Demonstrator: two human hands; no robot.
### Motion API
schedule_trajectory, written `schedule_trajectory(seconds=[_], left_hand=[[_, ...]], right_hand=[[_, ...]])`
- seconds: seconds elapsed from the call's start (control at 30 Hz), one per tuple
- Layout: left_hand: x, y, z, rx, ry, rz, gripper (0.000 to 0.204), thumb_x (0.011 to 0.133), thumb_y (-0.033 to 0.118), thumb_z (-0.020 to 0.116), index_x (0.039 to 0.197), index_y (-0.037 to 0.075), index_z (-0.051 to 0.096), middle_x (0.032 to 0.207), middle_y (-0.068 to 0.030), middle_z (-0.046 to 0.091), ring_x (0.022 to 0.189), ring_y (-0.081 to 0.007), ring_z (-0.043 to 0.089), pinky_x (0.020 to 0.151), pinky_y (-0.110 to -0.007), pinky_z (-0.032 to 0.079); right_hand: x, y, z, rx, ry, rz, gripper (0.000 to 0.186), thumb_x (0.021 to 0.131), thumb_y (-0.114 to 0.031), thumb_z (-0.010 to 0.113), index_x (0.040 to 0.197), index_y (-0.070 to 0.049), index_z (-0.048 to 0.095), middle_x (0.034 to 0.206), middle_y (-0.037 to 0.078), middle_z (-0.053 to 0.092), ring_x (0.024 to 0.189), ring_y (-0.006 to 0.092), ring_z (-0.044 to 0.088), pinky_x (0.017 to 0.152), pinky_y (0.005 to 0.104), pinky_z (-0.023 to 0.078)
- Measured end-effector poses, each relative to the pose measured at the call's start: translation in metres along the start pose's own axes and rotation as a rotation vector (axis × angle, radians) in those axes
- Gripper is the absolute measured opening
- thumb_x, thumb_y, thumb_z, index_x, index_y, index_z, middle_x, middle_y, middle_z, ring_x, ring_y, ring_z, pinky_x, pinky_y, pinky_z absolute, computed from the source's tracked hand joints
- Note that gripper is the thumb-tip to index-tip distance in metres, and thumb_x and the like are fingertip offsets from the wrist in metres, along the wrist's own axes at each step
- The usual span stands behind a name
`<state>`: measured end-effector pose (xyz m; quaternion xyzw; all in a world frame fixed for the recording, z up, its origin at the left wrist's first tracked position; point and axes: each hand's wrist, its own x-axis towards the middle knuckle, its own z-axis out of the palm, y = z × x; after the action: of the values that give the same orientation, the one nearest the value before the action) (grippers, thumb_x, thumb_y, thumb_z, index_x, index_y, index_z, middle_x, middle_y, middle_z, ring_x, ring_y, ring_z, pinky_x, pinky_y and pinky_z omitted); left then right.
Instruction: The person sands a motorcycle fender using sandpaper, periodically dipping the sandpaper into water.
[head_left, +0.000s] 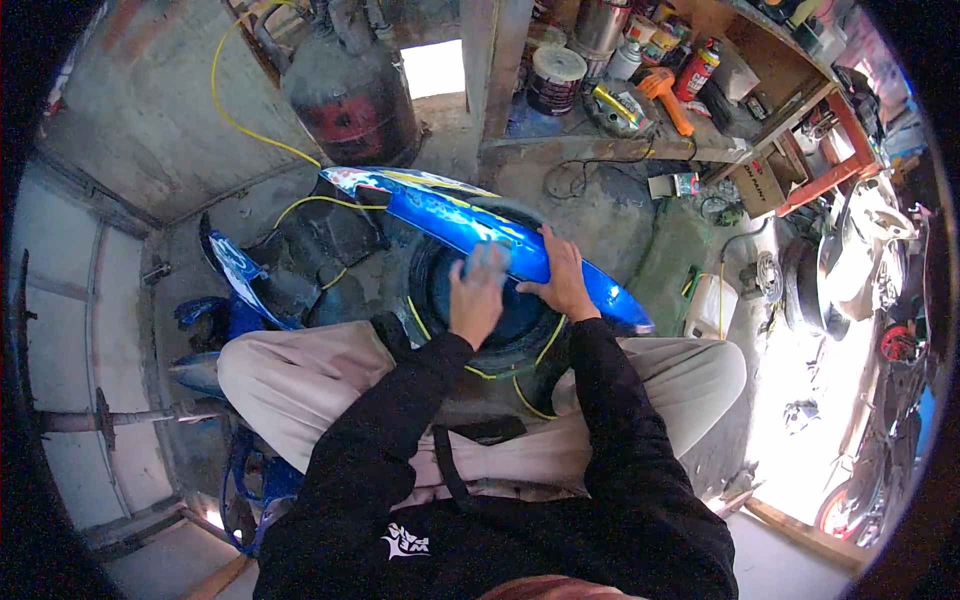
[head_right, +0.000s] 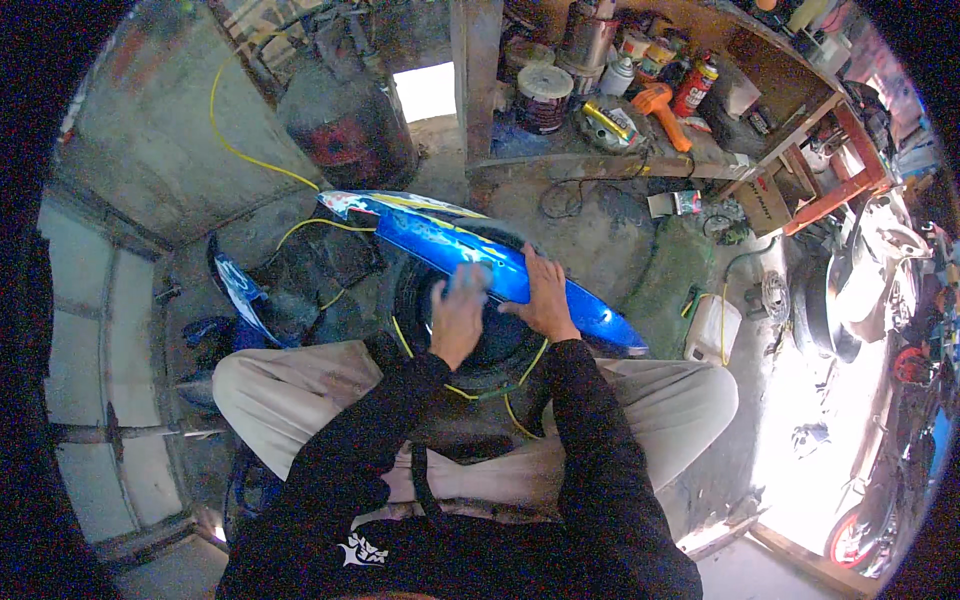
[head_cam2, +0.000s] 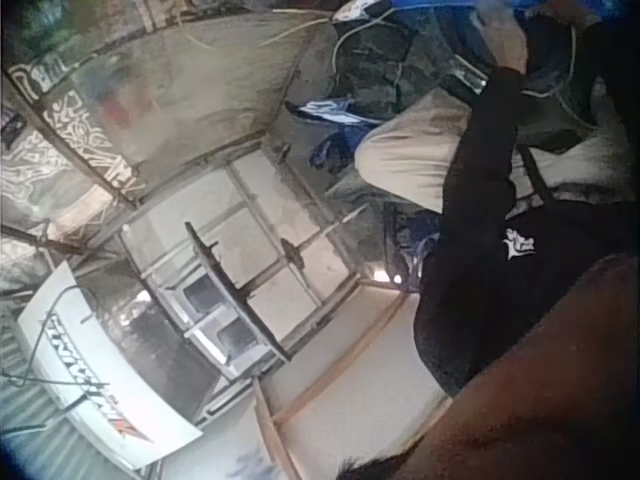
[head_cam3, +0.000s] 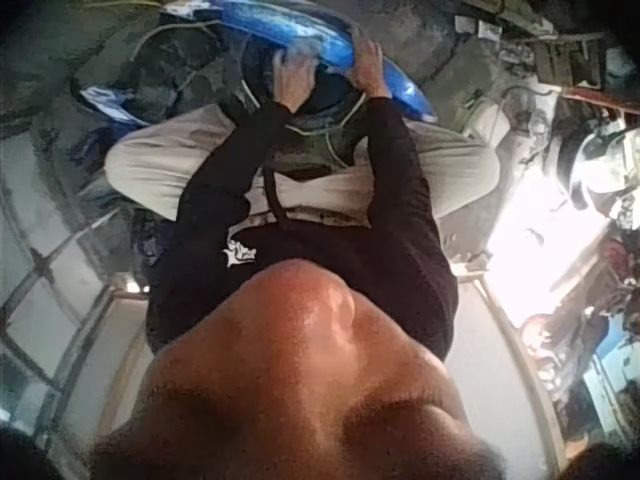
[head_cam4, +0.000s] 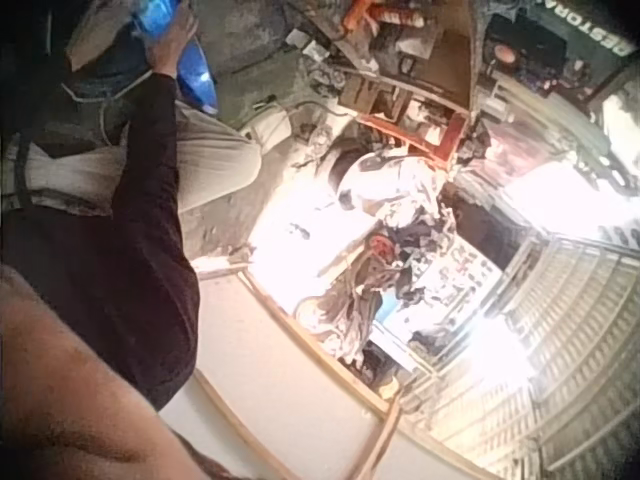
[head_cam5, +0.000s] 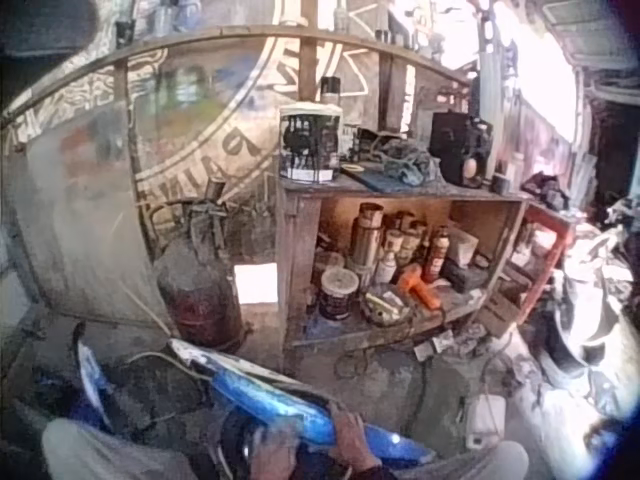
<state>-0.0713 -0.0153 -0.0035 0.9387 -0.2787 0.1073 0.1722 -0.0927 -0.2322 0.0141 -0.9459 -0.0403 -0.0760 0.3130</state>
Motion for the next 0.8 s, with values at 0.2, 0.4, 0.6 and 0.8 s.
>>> schedule_trajectory(seconds=[0.2, 0.4, 0.6, 0.8], left_hand=[[0.010, -0.021, -0.005, -0.098, 0.123, -0.036, 0.040, 0.102, 0.013, 0.055, 0.142, 0.011, 0.059, 0.156, -0.0090, 0.054, 0.149, -0.0282, 0.044, 0.115, -0.063, 0.031], [0.013, -0.020, -0.007, -0.011, 0.276, -0.183, 0.041, 0.103, 0.016, 0.055, 0.143, 0.006, 0.057, 0.154, -0.0142, 0.055, 0.147, -0.0312, 0.045, 0.114, -0.059, 0.033], [0.000, -0.010, -0.001, -0.074, -0.096, 0.261, 0.042, 0.101, 0.015, 0.058, 0.142, 0.007, 0.059, 0.156, -0.0102, 0.054, 0.152, -0.0269, 0.041, 0.115, -0.058, 0.032], [0.018, -0.042, -0.012, 0.019, 0.318, -0.236, 0.041, 0.103, 0.017, 0.053, 0.143, 0.007, 0.060, 0.158, -0.0119, 0.053, 0.149, -0.0292, 0.043, 0.112, -0.056, 0.035]], right_hand=[[-0.001, 0.001, 0.000, -0.004, -0.021, 0.020, 0.133, 0.061, -0.039, 0.098, 0.166, -0.003, 0.025, 0.152, 0.021, 0.053, 0.147, 0.0389, 0.044, 0.126, 0.0538, 0.023], [-0.002, -0.003, 0.000, -0.020, -0.002, -0.001, 0.129, 0.064, -0.040, 0.097, 0.165, -0.003, 0.027, 0.154, 0.020, 0.053, 0.146, 0.0395, 0.045, 0.125, 0.0537, 0.024], [-0.002, 0.000, 0.000, 0.003, -0.003, -0.017, 0.129, 0.063, -0.040, 0.097, 0.165, -0.003, 0.027, 0.153, 0.020, 0.053, 0.146, 0.0391, 0.045, 0.125, 0.0542, 0.023], [-0.003, -0.003, 0.000, -0.005, 0.002, 0.010, 0.130, 0.062, -0.040, 0.098, 0.165, -0.003, 0.027, 0.153, 0.020, 0.053, 0.146, 0.0387, 0.045, 0.126, 0.0542, 0.022]])
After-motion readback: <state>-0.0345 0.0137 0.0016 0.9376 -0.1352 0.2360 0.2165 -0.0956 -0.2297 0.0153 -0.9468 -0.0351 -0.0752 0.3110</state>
